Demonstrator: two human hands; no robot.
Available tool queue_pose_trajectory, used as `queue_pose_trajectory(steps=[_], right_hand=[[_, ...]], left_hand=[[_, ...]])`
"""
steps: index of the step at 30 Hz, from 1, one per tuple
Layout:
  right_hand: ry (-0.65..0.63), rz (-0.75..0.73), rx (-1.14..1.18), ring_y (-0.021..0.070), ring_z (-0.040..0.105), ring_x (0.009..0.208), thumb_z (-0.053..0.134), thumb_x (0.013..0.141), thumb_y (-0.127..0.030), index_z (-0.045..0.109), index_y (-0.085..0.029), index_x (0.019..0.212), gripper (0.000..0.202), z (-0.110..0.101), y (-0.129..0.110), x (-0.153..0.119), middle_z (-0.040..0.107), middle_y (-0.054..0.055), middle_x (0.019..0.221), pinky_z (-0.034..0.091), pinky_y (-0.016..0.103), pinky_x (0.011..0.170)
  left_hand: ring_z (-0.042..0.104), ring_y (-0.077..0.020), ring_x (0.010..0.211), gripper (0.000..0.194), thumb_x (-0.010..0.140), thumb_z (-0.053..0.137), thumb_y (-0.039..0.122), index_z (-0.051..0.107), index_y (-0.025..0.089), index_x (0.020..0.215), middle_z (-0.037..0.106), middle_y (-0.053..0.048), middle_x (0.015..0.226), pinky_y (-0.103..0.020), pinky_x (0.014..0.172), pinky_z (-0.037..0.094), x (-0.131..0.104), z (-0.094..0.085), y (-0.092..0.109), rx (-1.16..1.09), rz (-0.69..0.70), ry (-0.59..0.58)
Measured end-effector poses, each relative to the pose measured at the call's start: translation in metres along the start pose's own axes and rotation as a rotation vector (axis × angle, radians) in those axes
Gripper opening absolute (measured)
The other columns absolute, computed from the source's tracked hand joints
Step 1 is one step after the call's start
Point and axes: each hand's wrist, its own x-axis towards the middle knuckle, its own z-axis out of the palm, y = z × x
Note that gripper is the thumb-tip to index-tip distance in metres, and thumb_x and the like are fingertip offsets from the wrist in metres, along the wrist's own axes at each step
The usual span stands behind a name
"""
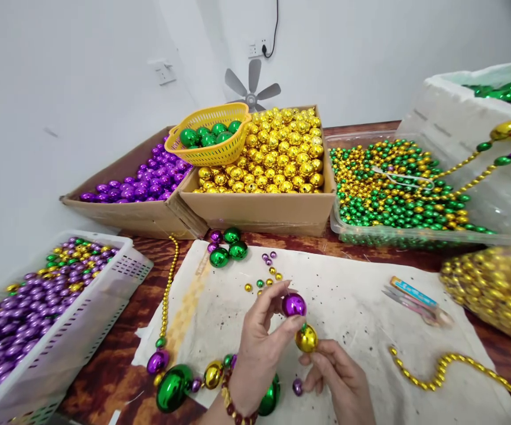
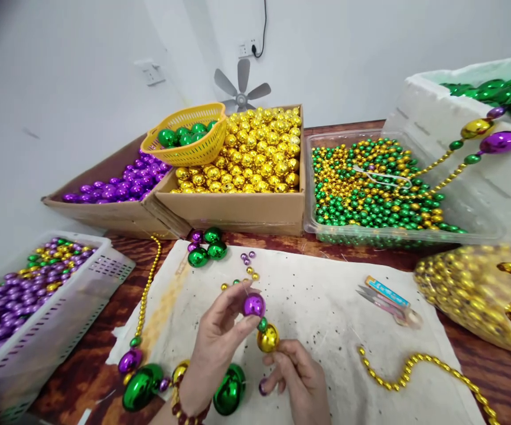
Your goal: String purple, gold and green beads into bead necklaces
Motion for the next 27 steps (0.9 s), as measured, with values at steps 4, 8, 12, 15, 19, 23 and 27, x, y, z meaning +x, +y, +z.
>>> queue_pose_trajectory(steps=[4,8,12,15,19,23,27], right_hand=[[-0.030,-0.002,-0.027,0.0147,0.058,0.053,0.064,0.084,-0.045,0.067,-0.015,0.082,0.030,-0.009,0.000,0.005,0.067,0.006,0.067,0.040,0.023,0.049],[0.008,0.010,-0.091,0.0128,0.047,0.050,0.061,0.086,-0.046,0.066,-0.015,0.083,0.032,-0.024,-0.004,0.008,0.063,0.004,0.057,0.036,0.024,0.048],[-0.016,0.010,-0.153,0.0126,0.046,0.049,0.058,0.088,-0.047,0.066,-0.016,0.084,0.033,-0.036,-0.005,0.010,0.063,0.004,0.062,0.035,0.025,0.048],[-0.028,0.014,-0.181,0.0126,0.046,0.050,0.056,0.090,-0.047,0.064,-0.016,0.085,0.032,-0.038,-0.002,0.012,0.062,0.003,0.061,0.035,0.025,0.048],[-0.037,0.016,-0.196,0.0123,0.045,0.050,0.054,0.091,-0.046,0.062,-0.016,0.086,0.031,-0.038,0.001,0.013,0.061,0.002,0.061,0.034,0.024,0.049],[-0.063,0.029,-0.220,0.0123,0.044,0.051,0.052,0.092,-0.047,0.062,-0.017,0.086,0.032,-0.038,0.001,0.013,0.061,0.002,0.061,0.034,0.024,0.050],[-0.079,0.014,-0.277,0.0145,0.047,0.054,0.054,0.090,-0.049,0.063,-0.018,0.083,0.033,-0.035,-0.003,0.007,0.061,0.002,0.059,0.034,0.025,0.052]], left_hand=[[0.058,-0.0222,0.110,0.046,0.084,0.064,0.027,0.053,0.025,0.129,0.061,-0.008,0.122,-0.035,0.096,0.045,0.000,-0.010,-0.007,0.107,0.054,-0.093],[0.061,-0.0224,0.099,0.028,0.092,0.049,0.029,0.062,0.021,0.115,0.063,-0.010,0.114,-0.036,0.088,0.047,0.037,-0.053,-0.022,0.371,0.094,0.045],[0.057,-0.0261,0.097,0.022,0.083,0.055,0.021,0.066,0.019,0.102,0.063,-0.009,0.097,-0.040,0.088,0.044,0.068,-0.093,-0.045,0.864,0.150,0.023],[0.056,-0.0250,0.096,0.024,0.084,0.053,0.020,0.063,0.019,0.105,0.059,-0.008,0.098,-0.039,0.085,0.044,0.068,-0.103,-0.058,1.007,0.139,-0.090],[0.056,-0.0226,0.088,0.012,0.085,0.052,0.022,0.064,0.019,0.089,0.058,-0.006,0.089,-0.035,0.080,0.043,0.060,-0.099,-0.064,0.952,0.105,-0.089],[0.058,-0.0197,0.083,0.017,0.086,0.057,0.029,0.064,0.018,0.097,0.062,-0.006,0.090,-0.034,0.078,0.044,0.055,-0.087,-0.047,0.534,-0.004,0.029],[0.063,-0.0189,0.086,0.025,0.089,0.057,0.033,0.063,0.017,0.107,0.066,-0.007,0.094,-0.035,0.084,0.047,0.046,-0.061,-0.016,-0.159,-0.187,-0.083]])
